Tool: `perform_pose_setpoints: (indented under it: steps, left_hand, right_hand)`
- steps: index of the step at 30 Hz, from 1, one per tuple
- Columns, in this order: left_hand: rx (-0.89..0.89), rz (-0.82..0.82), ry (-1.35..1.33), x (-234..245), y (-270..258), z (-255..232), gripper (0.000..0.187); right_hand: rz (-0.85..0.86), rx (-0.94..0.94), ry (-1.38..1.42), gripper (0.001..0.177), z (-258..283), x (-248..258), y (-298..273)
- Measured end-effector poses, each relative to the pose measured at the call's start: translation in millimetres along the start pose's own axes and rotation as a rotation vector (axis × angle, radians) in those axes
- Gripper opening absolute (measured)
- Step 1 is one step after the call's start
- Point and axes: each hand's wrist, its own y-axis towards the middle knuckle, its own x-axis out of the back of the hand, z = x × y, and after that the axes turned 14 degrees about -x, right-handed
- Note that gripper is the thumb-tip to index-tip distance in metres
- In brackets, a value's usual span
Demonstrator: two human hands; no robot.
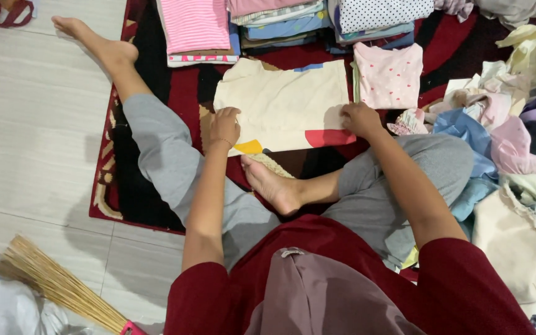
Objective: A person sits on the floor and folds various items of clothing, organizing them into neat stacks.
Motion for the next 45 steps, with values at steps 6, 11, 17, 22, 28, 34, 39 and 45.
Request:
perform_pose_setpoints:
  steps: [6, 11, 17, 22, 28, 34, 39, 45]
  left_hand:
    - [0.024, 0.155, 0.136, -16.3, 18.7, 2.0, 0.044]
    - [0.111, 0.159, 0.109, -32.4, 27.6, 37.8, 0.021]
    - [0.249, 0.160, 0.027, -22.1, 20.5, 41.4, 0.024]
    - [0.280, 0.031, 0.055, 36.8, 8.5, -14.7, 0.046]
    - [0.106, 0.180, -0.507, -31.2, 8.1, -12.8, 0.011]
    - [0.331, 0.172, -0.763, -60.5, 21.4, 25.4, 0.020]
    - [0.564, -0.086, -0.319, -37.1, 33.1, 57.7, 0.021]
    - [0.460, -0.190, -0.327, 53.6, 66.9, 17.7, 0.043]
  right_hand:
    - [0.004, 0.045, -0.213, 0.027, -16.6, -38.3, 23.8]
    - [0.149, -0.036, 0.249, 0.031, -20.6, -6.9, 17.9]
    - [0.161, -0.152, 0.327, 0.029, -23.6, -22.4, 26.6]
    - [0.107, -0.197, 0.257, 0.039, -9.0, 1.5, 13.1]
    - [0.117, -0.035, 0.498, 0.024, 30.0, 6.5, 0.6]
    - [0.834, -0.281, 0.883, 0.034, 7.5, -13.2, 21.8]
    - [0.427, -0.381, 0.803, 0.021, -12.6, -35.0, 39.3]
    - [0.026, -0.100, 0.369, 0.025, 9.6, 9.1, 45.4]
